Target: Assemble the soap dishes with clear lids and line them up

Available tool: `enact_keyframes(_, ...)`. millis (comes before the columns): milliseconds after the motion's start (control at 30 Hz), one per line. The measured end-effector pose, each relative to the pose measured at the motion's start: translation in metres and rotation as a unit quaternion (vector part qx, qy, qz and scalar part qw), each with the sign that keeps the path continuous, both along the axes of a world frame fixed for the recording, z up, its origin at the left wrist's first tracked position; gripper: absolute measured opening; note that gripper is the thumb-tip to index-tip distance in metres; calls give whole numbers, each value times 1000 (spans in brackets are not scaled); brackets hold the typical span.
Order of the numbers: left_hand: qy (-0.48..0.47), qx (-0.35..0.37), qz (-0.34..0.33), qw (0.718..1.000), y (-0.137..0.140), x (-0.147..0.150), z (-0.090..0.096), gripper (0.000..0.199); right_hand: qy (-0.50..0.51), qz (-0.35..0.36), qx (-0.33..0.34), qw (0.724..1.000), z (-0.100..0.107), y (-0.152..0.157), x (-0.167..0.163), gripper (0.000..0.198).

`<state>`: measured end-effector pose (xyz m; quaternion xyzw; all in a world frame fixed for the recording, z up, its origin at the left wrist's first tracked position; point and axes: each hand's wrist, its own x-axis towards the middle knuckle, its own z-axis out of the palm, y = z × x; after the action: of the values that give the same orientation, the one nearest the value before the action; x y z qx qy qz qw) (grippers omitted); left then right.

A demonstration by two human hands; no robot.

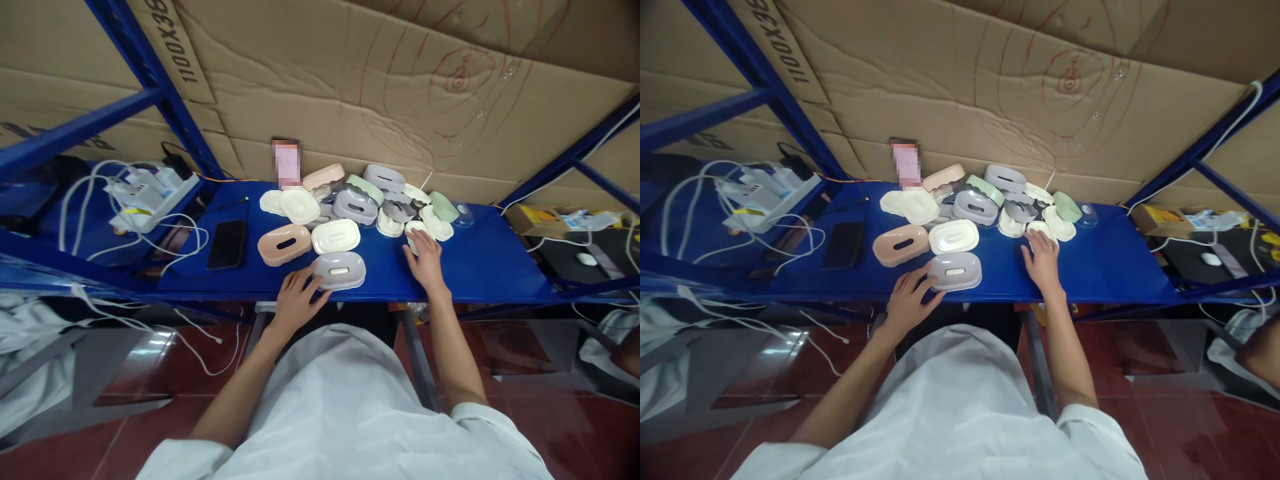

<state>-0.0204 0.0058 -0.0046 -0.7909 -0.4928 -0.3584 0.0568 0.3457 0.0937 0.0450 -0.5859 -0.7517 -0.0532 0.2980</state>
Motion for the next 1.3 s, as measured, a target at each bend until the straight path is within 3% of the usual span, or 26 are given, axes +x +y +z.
enact_keyframes(167, -1, 27, 12, 1000, 2, 2, -3, 20, -52, 170, -44, 983, 10, 43, -50, 40)
enact_keyframes(300, 7, 31, 12, 999, 1, 2, -3, 20, -11, 205, -72, 976, 26, 75, -71, 19)
enact_keyframes(433, 7, 32, 8, 999, 0, 2, -3, 21, 74, 214, -77, 971, 41, 85, -55, 23)
enact_keyframes(533, 3, 21, 12, 1000, 0, 1, -3, 21, 178, 191, -80, 962, 38, 69, -38, 34)
enact_keyframes(700, -9, 9, 10, 1000, 0, 1, -2, 20, 298, 126, -80, 943, 7, 18, -21, 39)
enact_keyframes(800, -16, -1, 5, 1000, 0, 1, -2, 20, 325, 65, -57, 942, -8, -13, -16, 44)
enact_keyframes(900, -16, 7, 4, 1000, 0, 1, -2, 21, 259, 4, -8, 966, -12, -38, -18, 51)
enact_keyframes(1000, -9, 18, 2, 1000, 1, 2, -2, 21, 115, 53, -38, 991, -14, -53, -24, 55)
enact_keyframes(1100, -11, 14, -1, 1000, 1, 2, -1, 22, 50, 103, -72, 991, -19, -57, -28, 57)
enact_keyframes(1300, -20, -15, -2, 1000, 0, 1, 0, 23, 173, 105, -17, 979, -15, -61, -36, 43)
